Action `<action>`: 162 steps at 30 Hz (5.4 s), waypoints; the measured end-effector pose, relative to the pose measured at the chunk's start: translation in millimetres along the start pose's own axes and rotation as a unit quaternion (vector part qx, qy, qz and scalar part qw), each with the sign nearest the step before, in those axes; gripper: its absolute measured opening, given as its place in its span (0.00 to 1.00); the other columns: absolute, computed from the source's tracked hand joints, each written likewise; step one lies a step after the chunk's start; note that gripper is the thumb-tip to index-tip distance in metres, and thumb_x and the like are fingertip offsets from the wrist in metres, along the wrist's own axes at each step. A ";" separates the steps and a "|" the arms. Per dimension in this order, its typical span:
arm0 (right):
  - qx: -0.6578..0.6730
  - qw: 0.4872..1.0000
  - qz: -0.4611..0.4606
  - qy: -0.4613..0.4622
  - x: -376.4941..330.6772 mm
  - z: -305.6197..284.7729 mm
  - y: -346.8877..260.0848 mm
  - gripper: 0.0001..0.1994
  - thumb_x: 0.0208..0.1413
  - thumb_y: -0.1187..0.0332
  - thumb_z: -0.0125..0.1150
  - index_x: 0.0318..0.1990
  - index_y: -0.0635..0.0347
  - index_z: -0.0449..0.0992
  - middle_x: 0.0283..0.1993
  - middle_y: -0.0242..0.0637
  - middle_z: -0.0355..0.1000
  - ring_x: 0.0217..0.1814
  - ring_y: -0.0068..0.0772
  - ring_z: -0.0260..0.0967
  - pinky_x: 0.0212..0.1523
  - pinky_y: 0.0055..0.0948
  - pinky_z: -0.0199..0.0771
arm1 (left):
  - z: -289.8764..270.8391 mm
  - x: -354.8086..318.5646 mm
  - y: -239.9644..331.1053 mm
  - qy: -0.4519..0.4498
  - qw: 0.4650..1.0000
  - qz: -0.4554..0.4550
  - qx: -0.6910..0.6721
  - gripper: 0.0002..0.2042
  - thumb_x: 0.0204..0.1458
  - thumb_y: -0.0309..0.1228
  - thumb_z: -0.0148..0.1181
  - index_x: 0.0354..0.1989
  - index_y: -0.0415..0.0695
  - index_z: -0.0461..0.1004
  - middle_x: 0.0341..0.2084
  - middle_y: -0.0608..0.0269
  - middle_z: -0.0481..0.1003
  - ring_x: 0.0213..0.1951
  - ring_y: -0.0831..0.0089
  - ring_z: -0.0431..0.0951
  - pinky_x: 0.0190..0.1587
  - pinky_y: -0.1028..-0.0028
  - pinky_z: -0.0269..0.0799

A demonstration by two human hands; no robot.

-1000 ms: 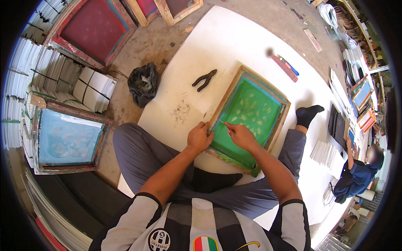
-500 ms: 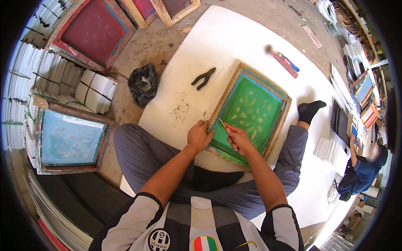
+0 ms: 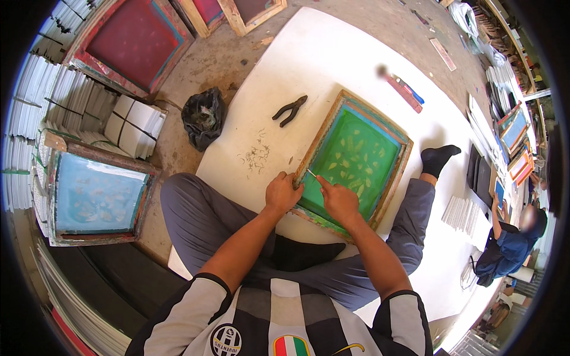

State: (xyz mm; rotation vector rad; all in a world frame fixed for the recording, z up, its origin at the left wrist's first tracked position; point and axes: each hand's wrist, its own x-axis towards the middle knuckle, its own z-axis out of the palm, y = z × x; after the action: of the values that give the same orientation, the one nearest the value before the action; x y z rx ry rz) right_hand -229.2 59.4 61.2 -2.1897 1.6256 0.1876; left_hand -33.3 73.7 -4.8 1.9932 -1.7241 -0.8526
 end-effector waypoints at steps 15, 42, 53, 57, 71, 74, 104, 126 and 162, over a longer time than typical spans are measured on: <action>-0.013 0.995 -0.015 -0.099 13.0 -17.4 -3.7 0.24 0.70 0.64 0.51 0.73 0.42 0.66 0.36 0.53 0.78 0.34 0.56 0.79 0.37 0.52 0.79 | 5.5 1.1 -10.0 0.023 0.997 0.073 -0.012 0.22 0.49 0.37 0.71 0.49 0.35 0.80 0.36 0.50 0.77 0.38 0.52 0.82 0.41 0.59 0.79; 0.650 0.677 0.227 -0.260 20.2 10.6 34.6 0.23 0.71 0.58 0.56 0.71 0.47 0.70 0.26 0.24 0.69 0.27 0.25 0.69 0.30 0.36 0.74 | 0.3 0.2 -4.0 0.002 0.999 0.042 0.008 0.23 0.50 0.39 0.70 0.52 0.38 0.80 0.37 0.51 0.78 0.39 0.51 0.82 0.43 0.58 0.79; 0.084 0.996 0.018 0.000 -8.1 15.1 0.7 0.21 0.70 0.56 0.52 0.69 0.33 0.71 0.36 0.47 0.79 0.37 0.56 0.79 0.37 0.53 0.78 | -9.1 -17.1 -0.4 0.005 0.998 0.002 0.055 0.24 0.52 0.47 0.70 0.51 0.41 0.81 0.40 0.54 0.79 0.46 0.55 0.80 0.47 0.58 0.77; 0.031 0.999 -0.002 0.014 -9.9 14.1 -1.1 0.22 0.69 0.56 0.53 0.69 0.33 0.70 0.32 0.48 0.78 0.33 0.54 0.79 0.34 0.53 0.78 | -5.7 -18.1 -3.8 0.018 0.999 0.010 0.049 0.24 0.51 0.46 0.70 0.50 0.41 0.81 0.40 0.55 0.79 0.46 0.55 0.80 0.47 0.58 0.77; 0.028 0.995 0.012 -0.090 4.6 5.7 -23.0 0.30 0.64 0.71 0.50 0.75 0.45 0.63 0.34 0.51 0.78 0.33 0.53 0.80 0.33 0.50 0.81 | 0.2 -13.7 -12.3 0.014 0.999 0.050 -0.004 0.20 0.50 0.39 0.71 0.47 0.38 0.81 0.38 0.54 0.78 0.43 0.54 0.81 0.46 0.61 0.78; -0.033 0.996 -0.018 -0.078 -0.4 5.3 -11.1 0.28 0.67 0.68 0.50 0.75 0.42 0.63 0.34 0.51 0.78 0.33 0.54 0.80 0.35 0.52 0.81 | -1.1 -13.8 -12.6 0.013 0.998 0.055 -0.005 0.20 0.51 0.39 0.71 0.47 0.38 0.80 0.38 0.55 0.78 0.43 0.55 0.81 0.46 0.61 0.78; 0.129 0.991 -0.007 0.042 10.9 42.8 28.6 0.19 0.64 0.57 0.61 0.62 0.33 0.78 0.41 0.39 0.80 0.43 0.48 0.79 0.43 0.45 0.78 | -5.5 -14.5 -9.2 0.001 1.000 0.009 -0.021 0.22 0.51 0.43 0.70 0.49 0.40 0.82 0.39 0.55 0.78 0.44 0.55 0.81 0.47 0.60 0.77; 0.140 0.972 -0.045 0.182 -1.8 54.3 34.6 0.21 0.62 0.65 0.65 0.62 0.37 0.79 0.32 0.37 0.73 0.33 0.43 0.75 0.31 0.40 0.74 | -3.0 -15.9 -9.1 0.013 0.999 0.007 -0.038 0.23 0.50 0.42 0.71 0.48 0.38 0.82 0.38 0.53 0.78 0.42 0.53 0.81 0.46 0.59 0.78; 0.051 0.992 0.030 -0.113 -3.1 14.8 -18.0 0.26 0.68 0.68 0.49 0.74 0.46 0.64 0.44 0.53 0.77 0.44 0.59 0.79 0.44 0.56 0.80 | 3.9 -13.8 -19.2 0.038 0.995 0.078 -0.047 0.17 0.47 0.36 0.72 0.39 0.35 0.81 0.33 0.49 0.77 0.39 0.50 0.80 0.43 0.57 0.77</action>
State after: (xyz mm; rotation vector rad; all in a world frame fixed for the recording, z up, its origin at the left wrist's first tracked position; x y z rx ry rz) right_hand -211.3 72.4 53.1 -1.9675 1.5398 0.3484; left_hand -22.3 91.2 -17.0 1.7812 -1.7377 -0.7790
